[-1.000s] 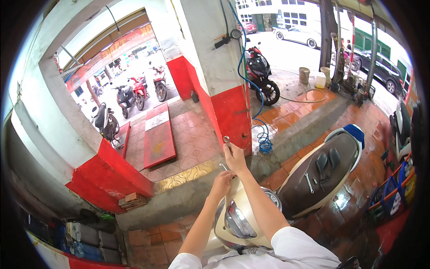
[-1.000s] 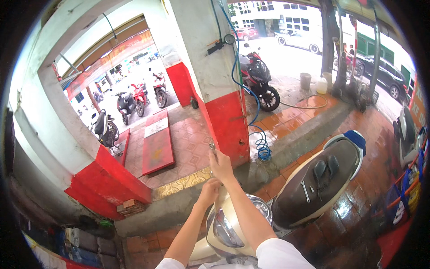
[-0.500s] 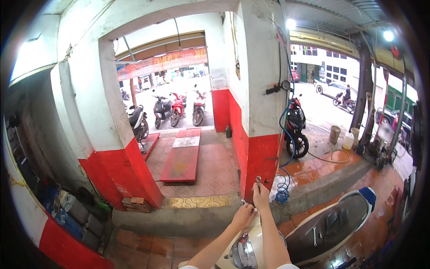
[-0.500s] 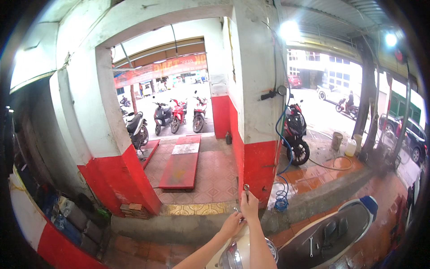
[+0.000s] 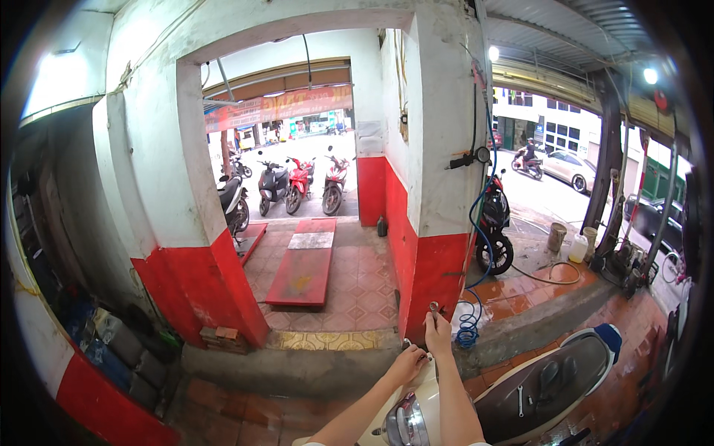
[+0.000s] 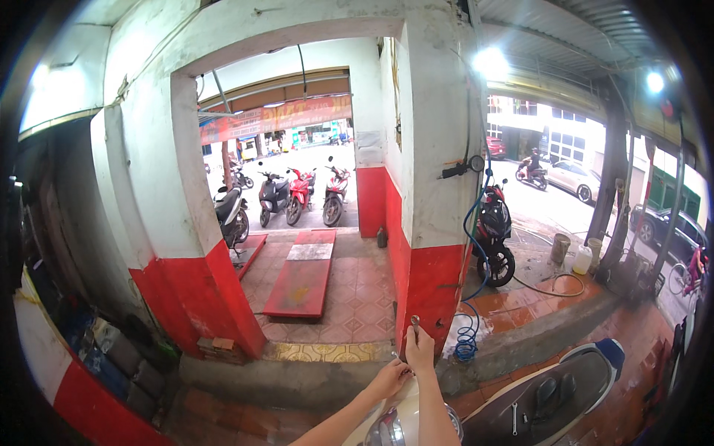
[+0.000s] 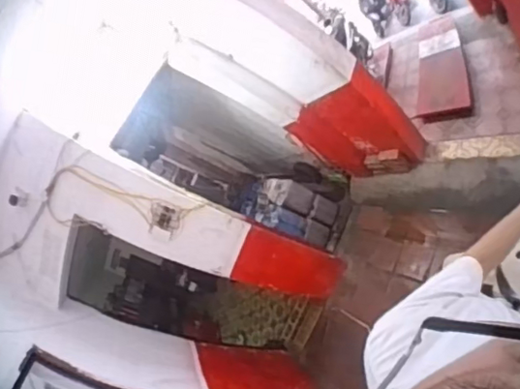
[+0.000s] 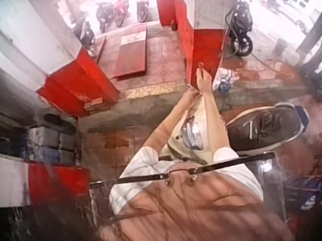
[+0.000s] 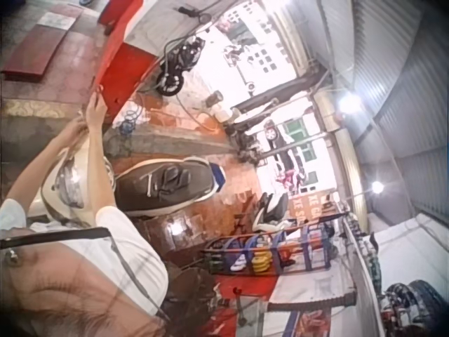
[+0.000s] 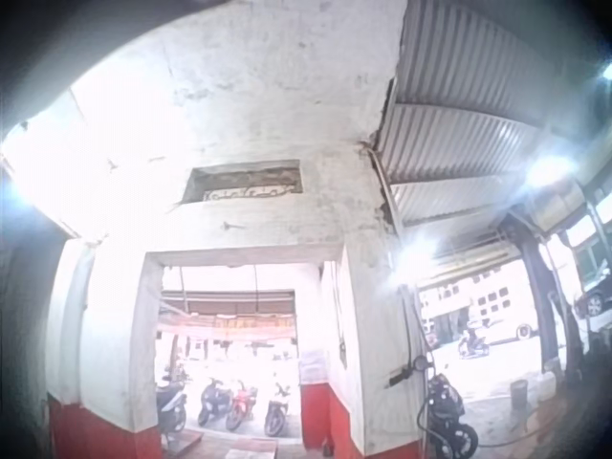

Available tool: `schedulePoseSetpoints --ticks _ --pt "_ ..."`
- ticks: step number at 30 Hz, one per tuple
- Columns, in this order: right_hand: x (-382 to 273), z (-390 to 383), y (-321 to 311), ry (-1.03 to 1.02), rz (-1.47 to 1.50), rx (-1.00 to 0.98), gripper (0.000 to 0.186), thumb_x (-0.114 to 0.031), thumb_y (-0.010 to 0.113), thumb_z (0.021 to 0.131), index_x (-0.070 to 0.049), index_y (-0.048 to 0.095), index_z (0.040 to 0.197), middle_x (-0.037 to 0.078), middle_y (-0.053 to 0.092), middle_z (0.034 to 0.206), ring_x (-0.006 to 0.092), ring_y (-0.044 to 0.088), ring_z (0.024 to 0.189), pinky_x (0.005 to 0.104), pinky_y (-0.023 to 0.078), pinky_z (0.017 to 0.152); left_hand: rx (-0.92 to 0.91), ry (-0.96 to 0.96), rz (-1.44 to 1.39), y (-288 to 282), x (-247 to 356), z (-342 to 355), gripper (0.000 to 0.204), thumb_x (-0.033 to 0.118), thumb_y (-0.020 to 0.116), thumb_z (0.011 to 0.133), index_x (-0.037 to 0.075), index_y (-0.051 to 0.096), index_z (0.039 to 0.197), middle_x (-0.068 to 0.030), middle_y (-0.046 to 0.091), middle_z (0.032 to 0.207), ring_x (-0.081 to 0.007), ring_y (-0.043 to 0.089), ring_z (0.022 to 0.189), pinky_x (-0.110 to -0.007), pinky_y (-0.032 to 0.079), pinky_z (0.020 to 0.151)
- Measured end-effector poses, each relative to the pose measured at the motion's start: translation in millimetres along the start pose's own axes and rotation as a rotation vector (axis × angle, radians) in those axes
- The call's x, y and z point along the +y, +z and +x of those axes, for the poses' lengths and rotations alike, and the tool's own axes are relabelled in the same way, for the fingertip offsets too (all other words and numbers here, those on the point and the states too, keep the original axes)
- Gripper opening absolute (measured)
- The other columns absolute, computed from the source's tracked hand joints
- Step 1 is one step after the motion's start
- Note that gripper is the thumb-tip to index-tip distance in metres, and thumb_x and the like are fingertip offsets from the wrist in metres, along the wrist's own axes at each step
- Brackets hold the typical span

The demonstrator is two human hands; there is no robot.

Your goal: The person removes a mirror from a scooter using a wrench, sets the mirror on the seat, and then uses the wrench to tighten or loosen bolts on the front cowl and handlebars of the vehicle.

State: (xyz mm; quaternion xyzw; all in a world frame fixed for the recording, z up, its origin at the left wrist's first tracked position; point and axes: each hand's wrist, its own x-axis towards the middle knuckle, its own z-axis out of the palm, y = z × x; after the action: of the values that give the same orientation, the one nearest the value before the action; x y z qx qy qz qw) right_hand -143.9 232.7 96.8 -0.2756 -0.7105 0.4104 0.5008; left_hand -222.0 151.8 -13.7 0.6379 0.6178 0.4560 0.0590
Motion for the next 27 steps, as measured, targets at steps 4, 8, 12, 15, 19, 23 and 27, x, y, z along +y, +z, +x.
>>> schedulePoseSetpoints --ticks 4,8,12,15,19,23,27 --pt "5.0 2.4 -6.7 0.005 -0.026 0.018 0.035 -0.026 0.051 0.099 -0.002 0.058 0.075 0.005 0.049 0.058 0.0123 0.046 0.057 0.0319 0.037 0.055 -0.072 -0.231 0.065 -11.9 33.3 6.3 0.023 0.023 0.068 0.089 0.003 0.065 0.099 -0.0162 0.059 0.092 -0.0351 0.061 0.091 -0.043 0.049 0.078" --pt "-2.4 2.5 -4.2 0.014 -0.008 -0.01 0.035 -0.026 0.051 0.099 -0.002 0.058 0.075 0.005 0.048 0.058 0.012 0.046 0.057 0.0319 0.036 0.055 -0.026 -0.119 0.052 -0.7 9.3 5.5 0.025 0.025 0.069 0.087 0.004 0.064 0.101 -0.0169 0.062 0.099 -0.0368 0.063 0.091 -0.045 0.05 0.078" --pt "5.1 3.6 -3.0 0.007 -0.025 -0.007 0.036 -0.026 0.051 0.099 -0.003 0.057 0.074 0.004 0.046 0.057 0.0119 0.045 0.057 0.0325 0.035 0.054 -0.068 -0.093 -0.142 5.4 4.7 2.4 0.023 0.012 0.063 0.086 0.004 0.066 0.108 -0.0174 0.064 0.104 -0.0362 0.063 0.095 -0.045 0.05 0.082" --pt "-2.2 4.5 -2.7 0.002 -0.003 -0.003 0.036 -0.027 0.051 0.099 -0.002 0.058 0.074 0.004 0.048 0.057 0.0121 0.045 0.056 0.0325 0.035 0.054 -0.05 -0.07 -0.124 0.6 0.3 -0.3 0.028 0.004 0.06 0.084 0.004 0.068 0.111 -0.018 0.064 0.101 -0.0356 0.063 0.097 -0.044 0.05 0.084" --pt "6.2 2.0 -3.0 -0.001 -0.02 0.008 0.036 -0.027 0.051 0.099 -0.001 0.059 0.075 0.005 0.049 0.057 0.0119 0.046 0.055 0.0322 0.035 0.053 -0.032 0.039 -0.067 1.6 2.4 0.1 0.024 0.002 0.06 0.084 0.003 0.069 0.106 -0.0179 0.063 0.096 -0.0363 0.064 0.089 -0.044 0.051 0.082" --pt "-2.8 0.6 -2.2 0.013 -0.003 -0.007 0.036 -0.027 0.052 0.099 -0.001 0.059 0.075 0.006 0.05 0.056 0.0117 0.047 0.054 0.0322 0.036 0.052 0.012 -0.001 -0.002 1.3 3.1 2.1 0.016 0.013 0.066 0.087 0.002 0.068 0.098 -0.017 0.062 0.093 -0.0366 0.063 0.083 -0.045 0.051 0.076" --pt "-1.5 3.0 -8.8 0.016 -0.017 -0.002 0.036 -0.027 0.052 0.099 0.0 0.06 0.076 0.006 0.052 0.057 0.0118 0.049 0.054 0.0322 0.037 0.052 -0.02 -0.176 0.119 -3.8 21.5 8.7 0.024 0.025 0.071 0.087 0.002 0.066 0.092 -0.0165 0.062 0.092 -0.0365 0.063 0.083 -0.045 0.05 0.073"
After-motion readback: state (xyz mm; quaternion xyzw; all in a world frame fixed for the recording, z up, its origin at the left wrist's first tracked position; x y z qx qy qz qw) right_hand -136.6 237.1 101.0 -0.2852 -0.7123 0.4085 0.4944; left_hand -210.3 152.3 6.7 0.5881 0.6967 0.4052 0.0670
